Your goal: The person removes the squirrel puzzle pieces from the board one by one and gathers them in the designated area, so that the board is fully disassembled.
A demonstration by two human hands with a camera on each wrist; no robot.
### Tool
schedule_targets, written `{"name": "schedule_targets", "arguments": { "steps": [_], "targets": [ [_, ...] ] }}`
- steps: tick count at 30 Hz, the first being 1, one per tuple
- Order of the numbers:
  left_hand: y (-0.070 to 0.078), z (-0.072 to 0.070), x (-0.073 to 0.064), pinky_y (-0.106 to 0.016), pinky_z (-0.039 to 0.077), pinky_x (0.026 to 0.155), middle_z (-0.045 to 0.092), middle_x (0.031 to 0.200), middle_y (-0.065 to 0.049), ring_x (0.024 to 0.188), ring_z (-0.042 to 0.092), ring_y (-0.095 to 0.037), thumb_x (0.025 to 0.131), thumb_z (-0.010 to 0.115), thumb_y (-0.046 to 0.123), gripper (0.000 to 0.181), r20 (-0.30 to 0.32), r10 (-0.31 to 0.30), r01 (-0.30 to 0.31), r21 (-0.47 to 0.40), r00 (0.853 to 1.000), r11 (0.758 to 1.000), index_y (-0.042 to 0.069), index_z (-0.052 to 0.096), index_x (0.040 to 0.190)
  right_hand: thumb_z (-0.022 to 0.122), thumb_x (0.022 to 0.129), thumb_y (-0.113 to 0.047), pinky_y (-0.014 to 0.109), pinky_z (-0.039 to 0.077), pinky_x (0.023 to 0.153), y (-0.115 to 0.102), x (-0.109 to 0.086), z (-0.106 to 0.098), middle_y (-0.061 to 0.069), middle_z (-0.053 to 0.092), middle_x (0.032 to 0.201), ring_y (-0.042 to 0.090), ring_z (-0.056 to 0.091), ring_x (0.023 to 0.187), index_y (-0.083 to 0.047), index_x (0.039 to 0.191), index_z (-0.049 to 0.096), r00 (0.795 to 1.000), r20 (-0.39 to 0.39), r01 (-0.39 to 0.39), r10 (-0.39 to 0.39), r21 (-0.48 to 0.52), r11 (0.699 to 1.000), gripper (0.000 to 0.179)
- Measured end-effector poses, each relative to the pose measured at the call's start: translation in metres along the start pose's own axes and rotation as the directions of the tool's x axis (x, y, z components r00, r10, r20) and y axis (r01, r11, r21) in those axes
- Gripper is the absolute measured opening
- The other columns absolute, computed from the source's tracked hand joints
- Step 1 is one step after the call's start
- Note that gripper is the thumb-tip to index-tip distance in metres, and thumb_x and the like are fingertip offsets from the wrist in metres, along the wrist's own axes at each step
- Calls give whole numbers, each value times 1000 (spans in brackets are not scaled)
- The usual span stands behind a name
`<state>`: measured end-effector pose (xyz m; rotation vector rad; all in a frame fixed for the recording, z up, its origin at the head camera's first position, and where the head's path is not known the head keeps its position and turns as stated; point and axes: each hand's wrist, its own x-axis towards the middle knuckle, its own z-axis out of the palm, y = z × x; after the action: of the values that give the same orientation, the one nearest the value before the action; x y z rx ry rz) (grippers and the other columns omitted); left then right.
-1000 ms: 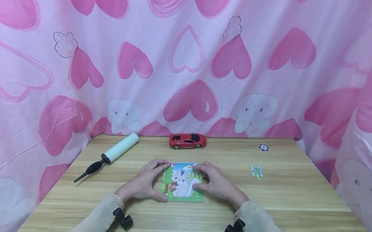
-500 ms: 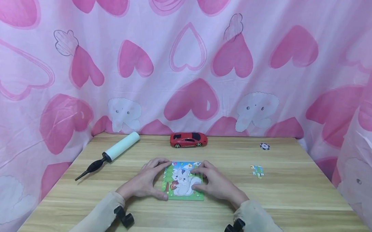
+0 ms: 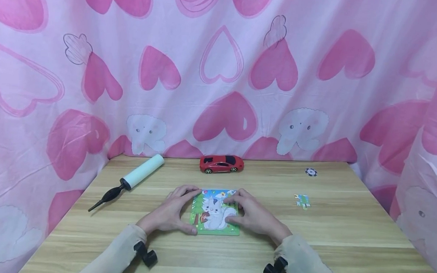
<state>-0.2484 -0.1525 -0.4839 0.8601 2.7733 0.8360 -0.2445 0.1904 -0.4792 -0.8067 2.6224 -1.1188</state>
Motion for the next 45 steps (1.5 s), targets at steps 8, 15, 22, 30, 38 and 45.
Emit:
{"name": "schedule_targets", "arguments": {
  "steps": [8,15,22,30,38,45],
  "targets": [
    [-1,0,0,-62,23,135,35,175,2,163,29,-28,73,93,77,125,0,5,-5,1,1000,1000,23,42,173,83,103,-42,29,48,92,0,1,-1,-5,56,130,19,53,115,-35,145,72,1000,12,4,-4,5,1000,44],
    [-2,1,1,-62,24,134,36,174,2,163,29,-28,73,93,78,125,-1,1,-1,6,1000,1000,24,42,173,82,103,-43,29,48,93,2,1,0,-6,56,131,19,53,117,-35,144,71,1000,15,2,-2,18,1000,43],
    [-2,0,1,-61,24,134,36,174,1,163,29,-28,73,93,77,124,-1,-2,2,5,1000,1000,24,42,173,81,103,-43,30,49,97,1,1,0,-6,56,134,19,53,119,-36,145,70,1000,22,0,-1,35,999,44],
    [-1,0,1,-61,23,135,36,174,1,163,29,-28,74,93,76,124,8,-9,9,0,1000,1000,23,42,173,80,106,-37,35,50,102,0,1,-2,-3,57,134,20,54,120,-36,147,71,999,33,-11,9,56,998,43],
    [0,-1,0,-59,22,135,36,175,2,163,28,-27,73,94,77,125,5,-5,5,4,1000,1000,24,42,173,79,106,-33,46,51,110,-2,1,-6,-4,58,132,21,55,123,-35,148,71,999,40,-29,27,65,997,43],
    [-1,-2,0,-59,23,135,36,174,3,163,29,-26,72,93,78,125,-1,6,-6,8,1000,1000,23,42,173,83,103,-37,27,48,84,0,1,-7,-2,58,120,22,55,106,-30,147,72,1000,21,-22,21,32,999,46]
  ]
}}
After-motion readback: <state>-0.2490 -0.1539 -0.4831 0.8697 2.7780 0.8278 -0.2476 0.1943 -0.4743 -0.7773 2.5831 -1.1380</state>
